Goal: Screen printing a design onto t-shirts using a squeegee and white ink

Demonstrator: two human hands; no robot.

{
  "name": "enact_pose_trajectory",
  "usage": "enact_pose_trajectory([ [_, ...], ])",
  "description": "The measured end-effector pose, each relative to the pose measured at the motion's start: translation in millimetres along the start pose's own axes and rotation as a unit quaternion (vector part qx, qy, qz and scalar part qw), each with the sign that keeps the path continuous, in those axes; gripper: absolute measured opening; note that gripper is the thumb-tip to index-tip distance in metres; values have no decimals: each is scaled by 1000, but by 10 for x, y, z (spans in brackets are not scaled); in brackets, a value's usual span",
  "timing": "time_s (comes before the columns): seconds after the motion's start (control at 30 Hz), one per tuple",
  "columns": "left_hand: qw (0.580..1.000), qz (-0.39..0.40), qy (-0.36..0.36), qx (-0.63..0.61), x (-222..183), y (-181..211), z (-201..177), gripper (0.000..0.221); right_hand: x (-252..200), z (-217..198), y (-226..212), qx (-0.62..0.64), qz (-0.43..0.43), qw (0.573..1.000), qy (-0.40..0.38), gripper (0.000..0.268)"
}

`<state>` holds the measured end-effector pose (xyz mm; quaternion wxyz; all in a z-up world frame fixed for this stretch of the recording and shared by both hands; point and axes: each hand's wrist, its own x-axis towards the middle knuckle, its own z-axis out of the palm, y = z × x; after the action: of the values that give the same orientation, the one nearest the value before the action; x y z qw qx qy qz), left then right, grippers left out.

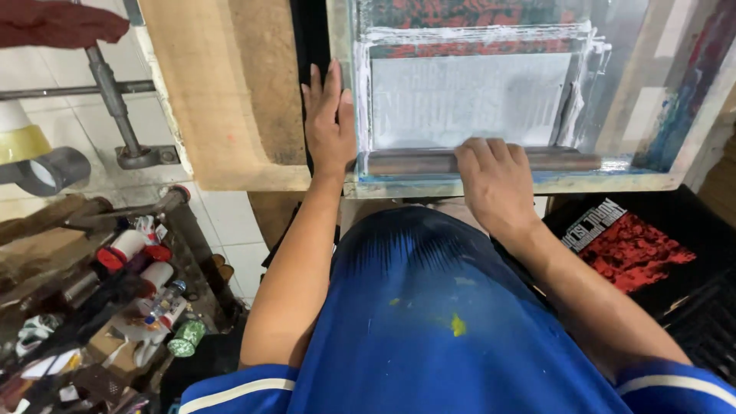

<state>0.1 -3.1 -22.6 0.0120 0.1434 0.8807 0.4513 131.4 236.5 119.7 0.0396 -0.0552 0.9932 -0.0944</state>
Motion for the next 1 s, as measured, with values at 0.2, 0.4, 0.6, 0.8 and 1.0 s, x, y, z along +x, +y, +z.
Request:
enact_pose_trajectory([
  [0.2, 999, -24, -19, -25, 4, 184, -89, 45, 244, 63, 320, 28, -46, 998, -43, 19],
  [0.4, 999, -18, -2, -29, -4, 140, -71, 44, 199, 122, 433, 8, -34, 993, -110, 28],
  [0.6, 1000, -22, -7, -13, 17, 163, -78, 43, 81, -112, 173, 68, 7, 990, -127, 20],
  [0.8, 999, -30, -16, -23, 5, 211, -95, 43, 499, 48, 488, 12, -24, 996, -79, 21],
  [1.0, 999, -25, -19, -16, 22, 203, -82, 43, 1426, 6, 1147, 34, -96, 995, -2, 19],
])
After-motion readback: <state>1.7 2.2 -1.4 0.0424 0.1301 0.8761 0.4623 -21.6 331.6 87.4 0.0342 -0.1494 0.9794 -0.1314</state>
